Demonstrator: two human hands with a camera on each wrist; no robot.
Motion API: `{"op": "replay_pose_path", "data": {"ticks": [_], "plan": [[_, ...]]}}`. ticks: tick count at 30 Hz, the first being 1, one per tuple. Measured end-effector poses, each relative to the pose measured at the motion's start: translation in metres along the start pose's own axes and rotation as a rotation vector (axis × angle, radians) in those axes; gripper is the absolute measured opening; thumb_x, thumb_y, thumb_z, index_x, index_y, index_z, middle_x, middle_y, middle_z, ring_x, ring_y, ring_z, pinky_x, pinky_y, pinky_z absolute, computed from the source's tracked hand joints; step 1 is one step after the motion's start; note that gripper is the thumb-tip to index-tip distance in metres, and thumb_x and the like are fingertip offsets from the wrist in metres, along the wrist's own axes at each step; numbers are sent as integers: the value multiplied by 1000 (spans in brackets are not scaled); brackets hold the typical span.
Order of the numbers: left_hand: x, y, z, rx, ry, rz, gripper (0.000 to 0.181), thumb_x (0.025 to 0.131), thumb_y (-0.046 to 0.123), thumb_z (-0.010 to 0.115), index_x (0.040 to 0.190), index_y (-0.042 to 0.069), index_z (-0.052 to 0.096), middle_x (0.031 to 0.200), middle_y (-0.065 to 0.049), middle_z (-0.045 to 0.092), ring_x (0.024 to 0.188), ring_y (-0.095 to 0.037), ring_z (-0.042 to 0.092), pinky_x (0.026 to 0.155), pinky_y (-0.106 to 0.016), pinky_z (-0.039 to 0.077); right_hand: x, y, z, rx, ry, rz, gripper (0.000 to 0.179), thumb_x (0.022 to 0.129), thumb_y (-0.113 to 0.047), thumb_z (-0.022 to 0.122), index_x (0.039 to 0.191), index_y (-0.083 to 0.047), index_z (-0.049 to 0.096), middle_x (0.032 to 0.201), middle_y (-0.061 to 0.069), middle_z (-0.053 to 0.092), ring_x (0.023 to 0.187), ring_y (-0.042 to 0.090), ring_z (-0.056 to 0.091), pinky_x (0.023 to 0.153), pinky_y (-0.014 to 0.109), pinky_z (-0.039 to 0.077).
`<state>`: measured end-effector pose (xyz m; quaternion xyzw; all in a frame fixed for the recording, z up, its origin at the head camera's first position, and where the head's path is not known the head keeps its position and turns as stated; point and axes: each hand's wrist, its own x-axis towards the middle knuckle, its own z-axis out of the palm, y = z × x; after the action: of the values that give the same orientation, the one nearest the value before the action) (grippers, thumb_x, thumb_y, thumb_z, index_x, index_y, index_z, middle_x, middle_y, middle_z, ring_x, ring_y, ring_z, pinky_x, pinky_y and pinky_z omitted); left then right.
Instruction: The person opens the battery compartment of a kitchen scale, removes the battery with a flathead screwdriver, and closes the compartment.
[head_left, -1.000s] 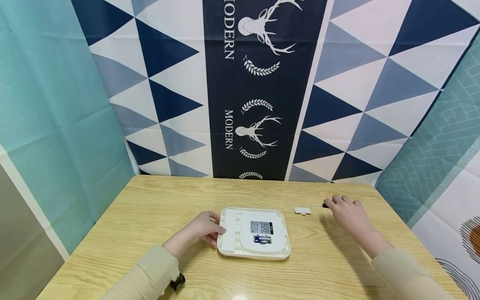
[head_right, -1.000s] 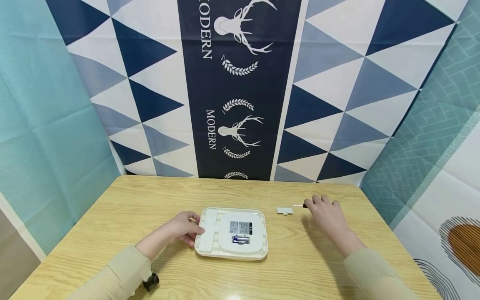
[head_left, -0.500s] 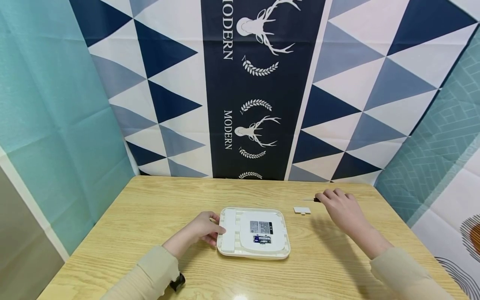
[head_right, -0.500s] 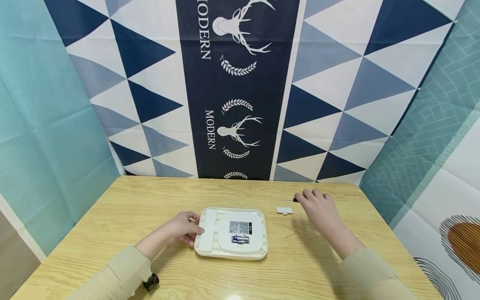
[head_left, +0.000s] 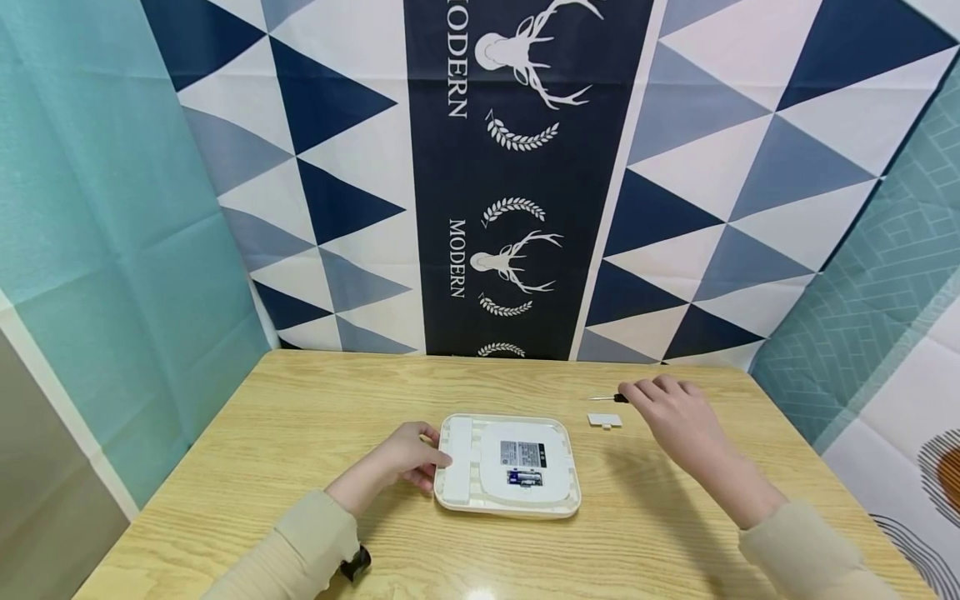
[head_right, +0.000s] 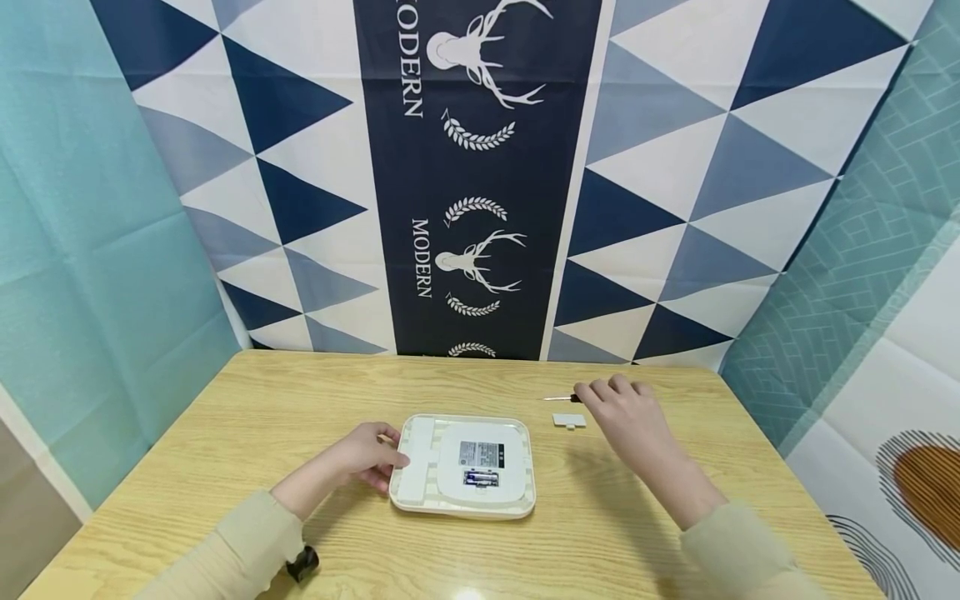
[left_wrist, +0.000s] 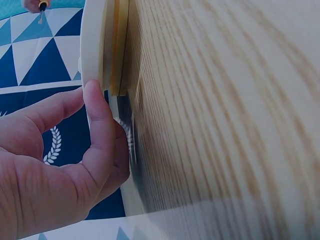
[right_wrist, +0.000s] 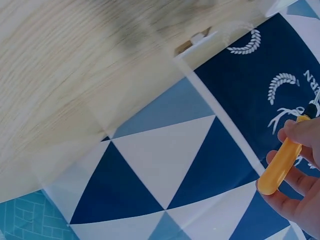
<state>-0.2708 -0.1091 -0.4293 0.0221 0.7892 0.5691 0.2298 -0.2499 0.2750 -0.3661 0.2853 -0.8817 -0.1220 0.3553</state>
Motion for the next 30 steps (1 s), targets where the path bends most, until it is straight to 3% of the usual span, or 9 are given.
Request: {"op": "replay_pose_path", "data": {"ticks": [12,17,21,30], "plan": [[2,-1,1,-1,17,-18,47,76,9,69,114,0,44,74,-15,62,49,-16,56,45,-28,53,3,-20,-15,25,41,-54,39,70,6,62,106,-10,58,92,6,63,84,28,56,66,43,50],[4,-2,1,-9,18,-26,46,76,10,69,113,0,45,76,-15,62,55,-17,59,49,-30,55,3,-29,-16,26,98,-96,24,87,-7,41,102,-10,59,88,6,63,81,28,57,64,42,49],[3,-4,1,-24,11,-24,45,76,10,69,112,-1,45,77,-15,62,57,-18,61,51,-32,56,3,-37,-17,31,139,-111,47,99,-13,14,99,-10,61,85,5,62,78,28,56,62,42,50],[1,-3,1,-31,-5,-13,46,76,10,69,113,-1,45,76,-15,62,58,-19,61,51,-34,56,-1,-51,-19,54,172,-155,54,100,-11,9,96,-10,64,82,6,63,75,27,56,65,41,51]]}}
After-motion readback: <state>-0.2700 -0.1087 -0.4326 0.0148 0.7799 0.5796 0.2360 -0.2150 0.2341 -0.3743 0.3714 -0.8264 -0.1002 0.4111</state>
